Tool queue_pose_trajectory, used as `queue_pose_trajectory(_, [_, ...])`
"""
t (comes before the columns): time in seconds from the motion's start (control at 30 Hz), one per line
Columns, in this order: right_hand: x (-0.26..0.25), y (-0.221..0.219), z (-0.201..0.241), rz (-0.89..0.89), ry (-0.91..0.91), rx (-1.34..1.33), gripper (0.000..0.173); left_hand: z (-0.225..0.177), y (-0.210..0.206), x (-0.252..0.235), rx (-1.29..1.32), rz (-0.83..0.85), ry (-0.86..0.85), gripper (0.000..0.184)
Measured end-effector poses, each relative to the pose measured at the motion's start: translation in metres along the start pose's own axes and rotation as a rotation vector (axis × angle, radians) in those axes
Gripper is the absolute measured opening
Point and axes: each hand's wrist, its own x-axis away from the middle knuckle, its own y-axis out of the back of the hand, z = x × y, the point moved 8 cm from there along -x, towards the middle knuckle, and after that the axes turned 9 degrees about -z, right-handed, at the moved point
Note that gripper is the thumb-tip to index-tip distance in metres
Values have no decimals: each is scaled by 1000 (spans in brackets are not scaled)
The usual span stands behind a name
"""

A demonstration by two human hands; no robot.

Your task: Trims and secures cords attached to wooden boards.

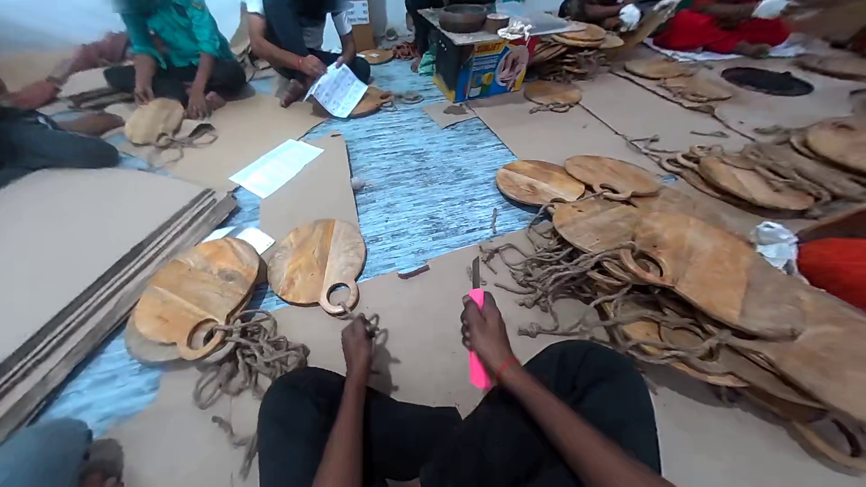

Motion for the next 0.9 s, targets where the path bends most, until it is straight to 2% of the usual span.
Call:
queue_pose_trajectory(0.1, [-33, 1, -52, 71, -212, 27, 27, -7, -34, 28, 158, 300, -67, 24])
queue_pose_trajectory(0.17, [-16, -28, -82, 203, -375, 23, 26, -5, -35, 42, 121, 417, -44, 40])
queue_pose_trajectory(0.23, [2, -60, -96, 359, -376, 144, 33, -6, -33, 44, 117, 470, -66, 52])
queue_pose_trajectory(0.33, [17, -85, -110, 450, -312, 285, 41, -5, -33, 47, 114, 488, -59, 35])
queue_pose_trajectory(0.43, [18, -85, -113, 427, -275, 330, 47, -5, -36, 43, 117, 458, -77, 15])
queue_pose_trajectory(0.6, [8, -78, -116, 297, -421, 98, 54, 1, -45, 43, 111, 552, -66, 16])
queue_pose_trajectory(0.67, [4, -74, -111, 207, -467, -30, 47, 0, -49, 52, 95, 650, -39, 19])
queue_pose_trajectory(0.77, [-8, -61, -98, 50, -410, -152, 29, -1, -53, 62, 48, 728, -9, 26])
queue_pose_trajectory(0.83, [-12, -50, -88, -37, -377, -190, 26, 1, -54, 60, 4, 723, -26, 27])
queue_pose_trajectory(0.9, [-13, -42, -80, -95, -367, -244, 25, 5, -53, 55, -6, 705, -43, 36])
